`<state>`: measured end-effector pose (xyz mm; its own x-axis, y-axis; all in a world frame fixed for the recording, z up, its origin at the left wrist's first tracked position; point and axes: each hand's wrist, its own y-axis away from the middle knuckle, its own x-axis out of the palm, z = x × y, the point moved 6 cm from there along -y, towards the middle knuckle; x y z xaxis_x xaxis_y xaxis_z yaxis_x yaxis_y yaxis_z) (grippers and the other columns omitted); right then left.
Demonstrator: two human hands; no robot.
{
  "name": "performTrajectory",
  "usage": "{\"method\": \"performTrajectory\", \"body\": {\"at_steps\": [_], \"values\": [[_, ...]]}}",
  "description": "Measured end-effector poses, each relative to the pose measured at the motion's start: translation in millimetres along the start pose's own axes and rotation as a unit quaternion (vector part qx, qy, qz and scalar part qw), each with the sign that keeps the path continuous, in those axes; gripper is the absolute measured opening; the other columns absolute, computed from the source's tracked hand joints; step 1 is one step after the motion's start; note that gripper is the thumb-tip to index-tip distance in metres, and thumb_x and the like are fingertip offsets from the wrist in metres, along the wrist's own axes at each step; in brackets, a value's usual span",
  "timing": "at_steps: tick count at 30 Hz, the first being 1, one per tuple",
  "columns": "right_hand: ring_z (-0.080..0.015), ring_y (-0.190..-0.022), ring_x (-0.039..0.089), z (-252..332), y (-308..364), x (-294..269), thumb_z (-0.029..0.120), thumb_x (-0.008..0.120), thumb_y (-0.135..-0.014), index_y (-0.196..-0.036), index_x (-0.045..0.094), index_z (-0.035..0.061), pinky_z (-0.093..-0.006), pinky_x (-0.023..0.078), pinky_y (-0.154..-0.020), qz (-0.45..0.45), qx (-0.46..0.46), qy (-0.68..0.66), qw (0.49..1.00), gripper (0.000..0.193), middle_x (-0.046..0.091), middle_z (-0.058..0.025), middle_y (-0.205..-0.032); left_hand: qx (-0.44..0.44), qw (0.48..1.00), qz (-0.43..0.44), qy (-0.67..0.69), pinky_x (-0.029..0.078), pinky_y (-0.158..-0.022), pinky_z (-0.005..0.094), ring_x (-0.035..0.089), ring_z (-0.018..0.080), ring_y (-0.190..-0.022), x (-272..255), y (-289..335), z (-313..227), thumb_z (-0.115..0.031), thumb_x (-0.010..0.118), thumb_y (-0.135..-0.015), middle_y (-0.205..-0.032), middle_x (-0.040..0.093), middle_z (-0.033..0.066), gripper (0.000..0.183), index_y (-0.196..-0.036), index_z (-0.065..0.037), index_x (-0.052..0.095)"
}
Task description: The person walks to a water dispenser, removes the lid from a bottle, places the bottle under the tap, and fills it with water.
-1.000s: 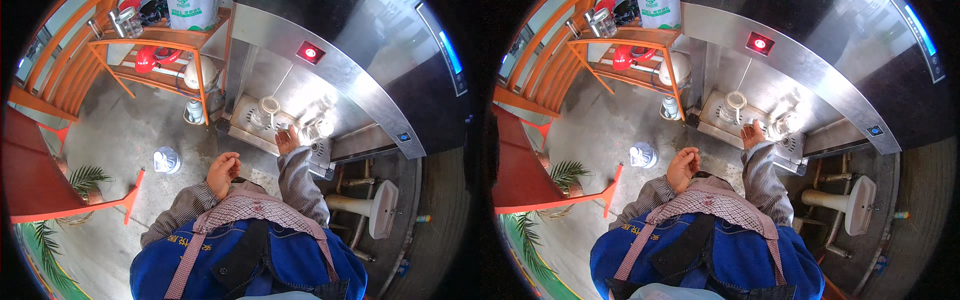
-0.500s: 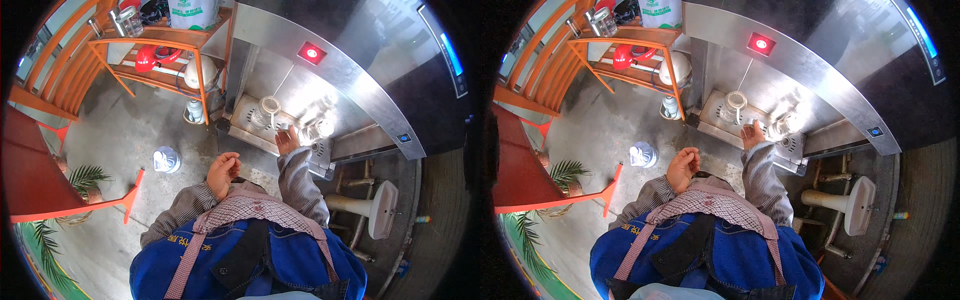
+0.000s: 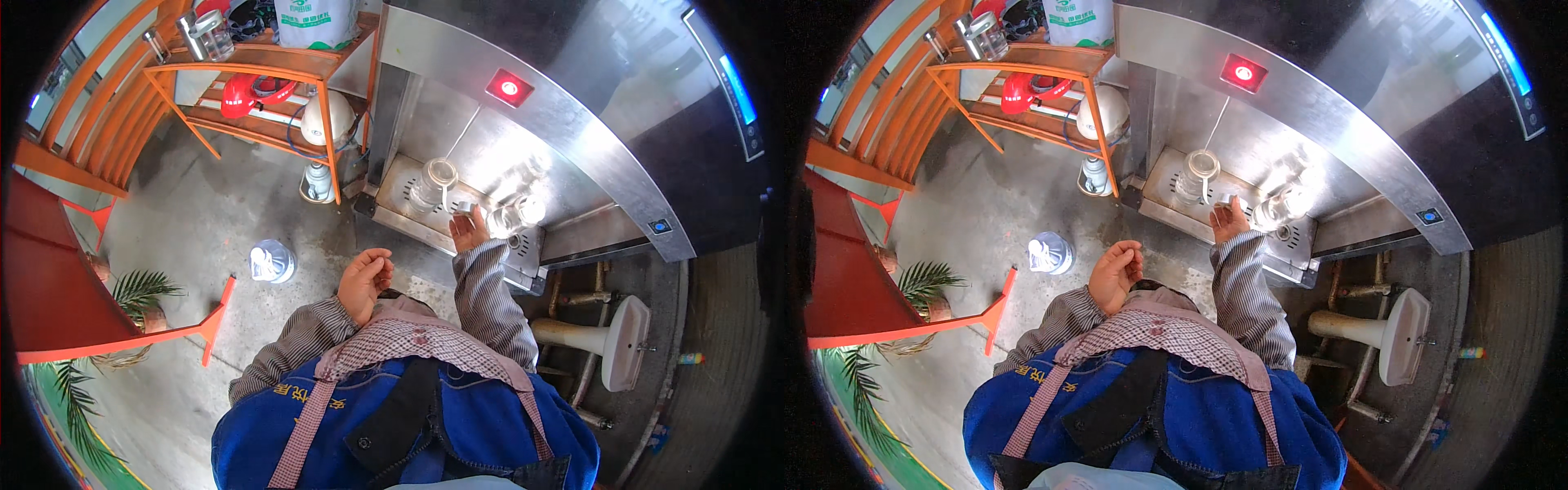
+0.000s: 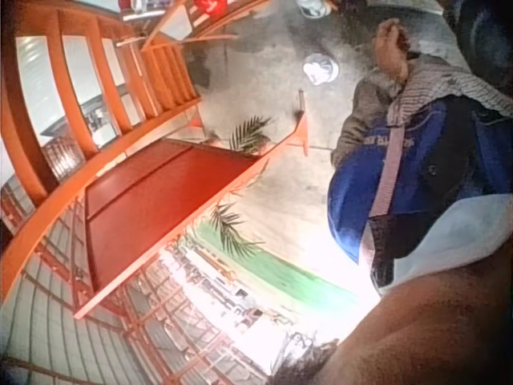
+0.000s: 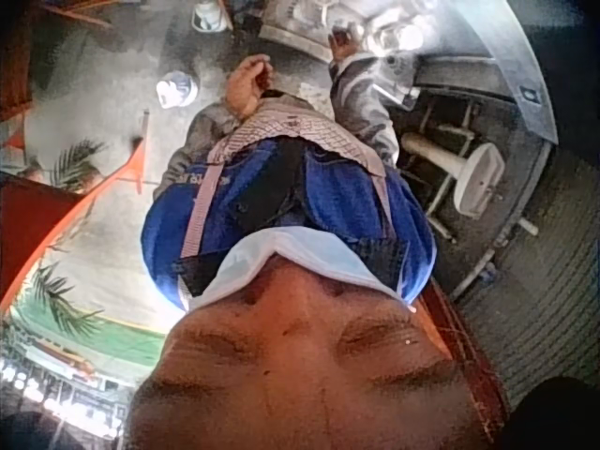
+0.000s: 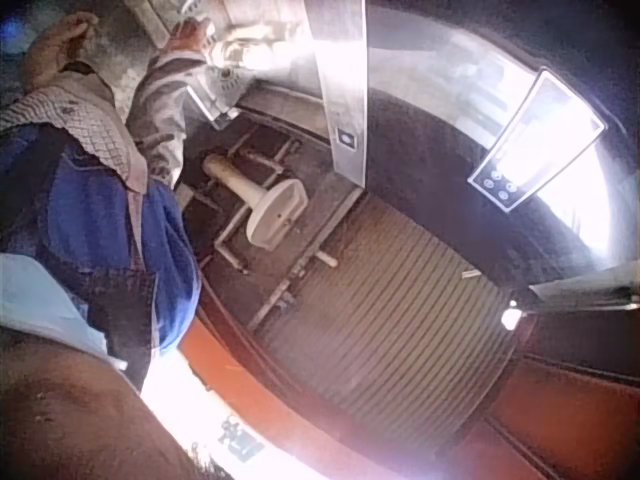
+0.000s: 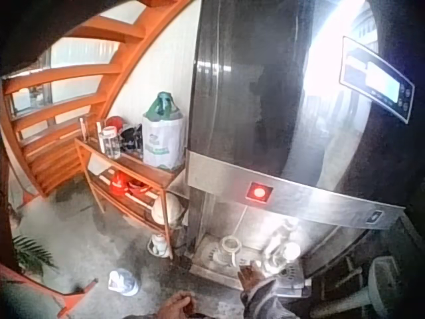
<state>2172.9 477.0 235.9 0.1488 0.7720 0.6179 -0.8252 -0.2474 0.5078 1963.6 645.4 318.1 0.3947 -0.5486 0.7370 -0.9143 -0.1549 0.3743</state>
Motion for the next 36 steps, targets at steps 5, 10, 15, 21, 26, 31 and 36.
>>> {"method": "performTrajectory", "body": {"at_steps": [5,10,15,21,26,31,36], "values": [[-0.0158,-0.081,0.052,1.5,4.6,7.0,0.037,0.059,-0.080,-0.087,0.053,0.0104,-0.0330,0.040,-0.076,-0.006,-0.015,0.013,1.000,0.028,0.056,-0.0024,-0.080,0.001,1.000,0.009,0.009,0.045,-0.064,0.0229,0.051,0.0092,-0.069,-1.0,-0.9,-0.1,-0.014,0.045,-0.088,-0.080,0.053,0.0004,0.015,-0.100,-0.008,0.050],[-0.0173,-0.084,0.053,0.4,-9.6,-7.0,0.034,0.063,-0.077,-0.097,0.051,0.0116,-0.0345,0.042,-0.078,0.017,0.004,-0.002,1.000,0.033,0.053,-0.0046,-0.090,-0.002,1.000,0.007,0.002,0.045,-0.063,0.0230,0.051,0.0093,-0.069,1.9,-1.7,-0.6,-0.013,0.044,-0.088,-0.080,0.053,0.0006,0.015,-0.100,-0.008,0.050],[-0.0162,-0.081,0.053,1.9,-0.2,3.0,0.035,0.062,-0.077,-0.091,0.052,0.0109,-0.0336,0.042,-0.076,0.010,-0.012,0.010,1.000,0.029,0.055,-0.0028,-0.084,-0.003,1.000,0.006,0.002,0.044,-0.063,0.0229,0.051,0.0095,-0.068,1.2,-1.0,-2.1,-0.013,0.044,-0.088,-0.080,0.054,0.0005,0.015,-0.101,-0.008,0.050],[-0.0153,-0.079,0.053,4.4,0.2,2.9,0.036,0.061,-0.078,-0.086,0.054,0.0110,-0.0327,0.041,-0.075,-0.012,-0.011,0.017,1.000,0.027,0.056,-0.0019,-0.079,-0.005,1.000,0.005,-0.004,0.044,-0.063,0.0225,0.051,0.0094,-0.068,2.9,-2.9,-2.8,-0.013,0.045,-0.088,-0.080,0.054,0.0003,0.015,-0.101,-0.008,0.050],[-0.0157,-0.081,0.052,2.9,-1.7,0.6,0.037,0.061,-0.078,-0.088,0.054,0.0112,-0.0327,0.040,-0.076,-0.023,-0.009,0.003,1.000,0.028,0.057,-0.0028,-0.081,-0.001,1.000,0.004,-0.011,0.044,-0.062,0.0223,0.051,0.0089,-0.068,5.1,-3.0,-5.6,-0.013,0.045,-0.088,-0.080,0.054,0.0001,0.015,-0.101,-0.008,0.051],[-0.0152,-0.083,0.052,3.7,-3.9,0.9,0.036,0.061,-0.078,-0.088,0.053,0.0123,-0.0324,0.040,-0.077,0.000,-0.007,0.009,1.000,0.027,0.057,-0.0021,-0.082,0.011,1.000,-0.001,-0.020,0.043,-0.062,0.0214,0.050,0.0086,-0.067,5.0,-6.4,-8.7,-0.014,0.046,-0.087,-0.079,0.054,0.0001,0.016,-0.101,-0.008,0.051],[-0.0149,-0.081,0.052,5.5,-2.2,4.8,0.034,0.061,-0.079,-0.088,0.053,0.0125,-0.0327,0.039,-0.077,-0.006,-0.008,-0.004,1.000,0.025,0.056,-0.0013,-0.080,0.139,0.983,-0.001,-0.120,0.041,-0.064,0.0209,0.051,0.0084,-0.071,19.8,-21.6,-49.2,-0.012,0.045,-0.087,-0.081,0.056,0.0016,0.017,-0.101,-0.006,0.052]]}}
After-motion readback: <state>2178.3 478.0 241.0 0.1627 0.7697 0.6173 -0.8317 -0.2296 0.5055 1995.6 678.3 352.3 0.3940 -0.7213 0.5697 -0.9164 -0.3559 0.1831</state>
